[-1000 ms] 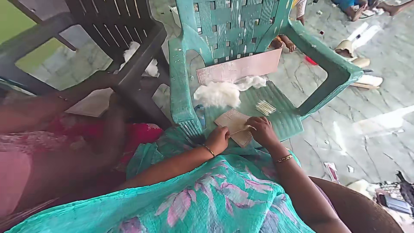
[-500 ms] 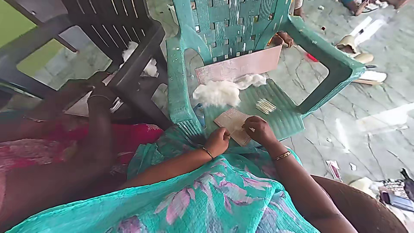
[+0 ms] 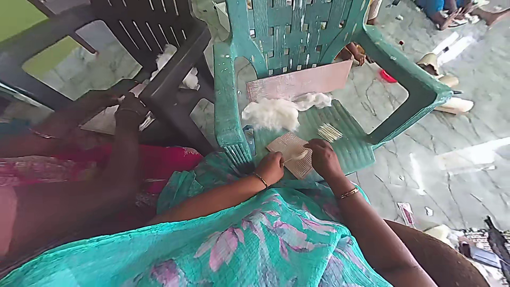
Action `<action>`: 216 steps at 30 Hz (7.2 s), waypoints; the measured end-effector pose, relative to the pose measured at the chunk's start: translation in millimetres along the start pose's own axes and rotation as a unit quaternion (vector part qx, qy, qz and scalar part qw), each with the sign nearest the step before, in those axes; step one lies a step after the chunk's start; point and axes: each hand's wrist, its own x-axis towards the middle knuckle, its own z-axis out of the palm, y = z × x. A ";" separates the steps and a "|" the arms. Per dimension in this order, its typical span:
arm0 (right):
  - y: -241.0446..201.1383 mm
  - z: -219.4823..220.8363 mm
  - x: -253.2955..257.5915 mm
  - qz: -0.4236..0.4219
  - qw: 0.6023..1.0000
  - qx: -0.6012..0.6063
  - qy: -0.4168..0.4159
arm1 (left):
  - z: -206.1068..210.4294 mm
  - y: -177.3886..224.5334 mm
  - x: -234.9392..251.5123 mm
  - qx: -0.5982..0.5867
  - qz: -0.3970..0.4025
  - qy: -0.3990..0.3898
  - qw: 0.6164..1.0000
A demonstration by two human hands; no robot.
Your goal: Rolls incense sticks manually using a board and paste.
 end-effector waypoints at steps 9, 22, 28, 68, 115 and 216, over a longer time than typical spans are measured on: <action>-24.7 -4.7 -13.3 -0.003 0.930 -0.130 -0.345 | -0.1 1.0 -1.5 0.025 0.005 -0.052 0.998; 3.0 -50.4 -33.7 -0.023 0.961 -0.107 -0.255 | -3.8 -4.0 -6.7 -0.083 -0.012 -0.044 0.996; -11.2 1.7 24.7 -0.067 0.965 -0.106 -0.229 | -10.6 -8.3 -3.0 -0.054 -0.046 -0.021 0.997; -23.3 -30.2 -69.9 -0.111 0.970 -0.108 -0.190 | -0.9 -5.2 -13.9 0.002 0.033 -0.102 0.994; 78.6 -44.7 18.5 0.318 0.938 -0.096 0.096 | -11.2 -25.4 4.3 -0.108 0.081 -0.068 0.988; -44.1 8.6 9.0 0.242 0.925 0.294 0.020 | -9.8 -10.2 14.1 -0.273 -0.025 0.035 0.961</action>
